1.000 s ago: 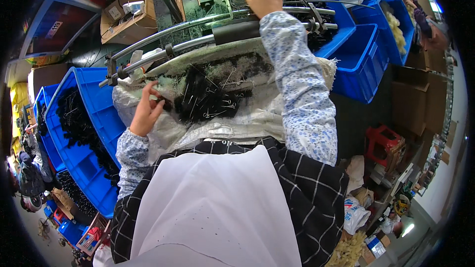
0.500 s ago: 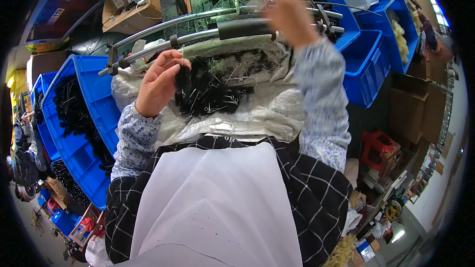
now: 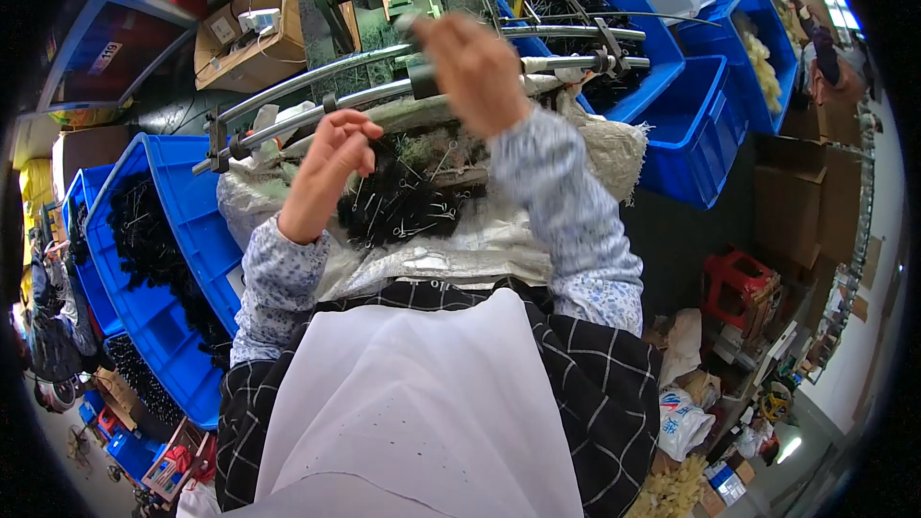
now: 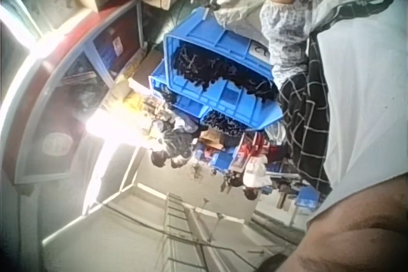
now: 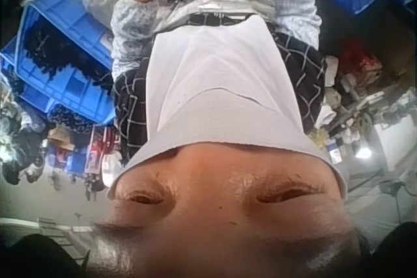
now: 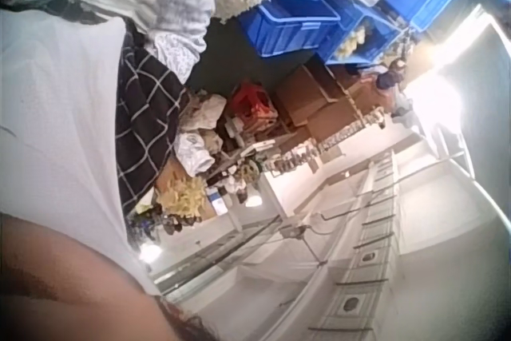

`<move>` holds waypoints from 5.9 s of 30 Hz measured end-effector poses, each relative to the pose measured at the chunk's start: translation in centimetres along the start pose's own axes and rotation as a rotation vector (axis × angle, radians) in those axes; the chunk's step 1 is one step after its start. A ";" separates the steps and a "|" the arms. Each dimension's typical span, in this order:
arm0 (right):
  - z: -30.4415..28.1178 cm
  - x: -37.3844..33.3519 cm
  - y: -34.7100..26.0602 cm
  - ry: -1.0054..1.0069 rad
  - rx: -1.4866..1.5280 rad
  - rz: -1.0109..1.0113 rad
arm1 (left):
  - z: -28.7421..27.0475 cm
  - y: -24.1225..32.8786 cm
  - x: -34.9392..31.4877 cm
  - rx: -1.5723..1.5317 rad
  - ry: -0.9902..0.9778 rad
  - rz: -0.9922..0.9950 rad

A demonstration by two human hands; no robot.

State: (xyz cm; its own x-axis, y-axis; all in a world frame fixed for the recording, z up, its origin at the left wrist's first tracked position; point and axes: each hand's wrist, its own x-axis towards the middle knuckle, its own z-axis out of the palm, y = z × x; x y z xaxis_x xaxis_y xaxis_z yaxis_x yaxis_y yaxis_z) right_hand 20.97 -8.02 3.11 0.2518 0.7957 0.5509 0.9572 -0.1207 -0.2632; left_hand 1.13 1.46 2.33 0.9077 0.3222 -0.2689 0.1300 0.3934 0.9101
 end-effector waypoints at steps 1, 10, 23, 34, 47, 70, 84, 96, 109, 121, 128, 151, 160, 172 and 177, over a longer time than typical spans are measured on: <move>1.0 0.7 2.5 -0.011 -0.164 0.071 | 0.2 -0.5 0.0 0.335 -0.012 0.035; 5.9 3.3 8.8 -0.241 -0.552 0.157 | 0.8 -4.1 0.6 1.186 -0.225 0.184; 7.6 3.1 10.1 -0.228 -0.429 0.115 | 1.2 2.3 -1.8 0.806 0.018 0.319; 4.7 2.0 9.8 -0.237 -0.524 0.335 | 0.5 3.3 -2.0 0.762 0.070 0.414; 8.6 3.3 4.6 -0.124 -0.289 0.324 | -0.6 3.0 -1.9 0.662 0.166 0.454; -0.5 3.8 15.8 0.034 -0.504 0.354 | -1.2 0.9 1.5 0.487 0.060 0.464; 1.8 0.9 3.4 -0.148 -0.175 0.218 | -1.5 -1.9 2.1 0.823 0.107 0.313; 6.3 2.4 9.4 -0.170 -0.325 0.281 | -4.1 -5.8 3.2 1.305 -0.271 0.197; 5.6 1.4 10.7 -0.142 -0.443 0.298 | -3.6 -0.8 1.3 0.740 -0.105 0.247; 8.3 3.1 5.5 -0.138 -0.247 0.341 | -3.5 0.5 0.6 0.647 0.080 0.325; 8.4 3.2 5.1 -0.123 -0.334 0.299 | -3.0 1.3 0.9 0.745 0.062 0.511; -1.4 0.8 2.9 -0.394 0.084 0.325 | -0.6 -0.7 4.4 0.597 0.199 0.635; 2.8 0.9 4.7 -0.180 -0.257 0.357 | -1.5 -1.4 1.5 0.966 0.044 0.148; 6.2 2.6 9.0 -0.240 -0.376 0.262 | -3.4 -4.8 3.0 1.181 -0.209 -0.254; 6.4 2.4 9.3 -0.204 -0.375 0.273 | -2.7 -3.4 3.1 1.128 -0.222 -0.355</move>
State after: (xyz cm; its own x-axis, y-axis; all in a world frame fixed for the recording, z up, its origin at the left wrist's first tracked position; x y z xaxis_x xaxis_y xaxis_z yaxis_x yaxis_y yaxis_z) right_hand 29.52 -3.43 -3.06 0.5029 0.8005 0.3261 0.8551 -0.5158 -0.0528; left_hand 2.47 3.48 -2.44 0.7848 0.1496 -0.6014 0.5620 -0.5806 0.5890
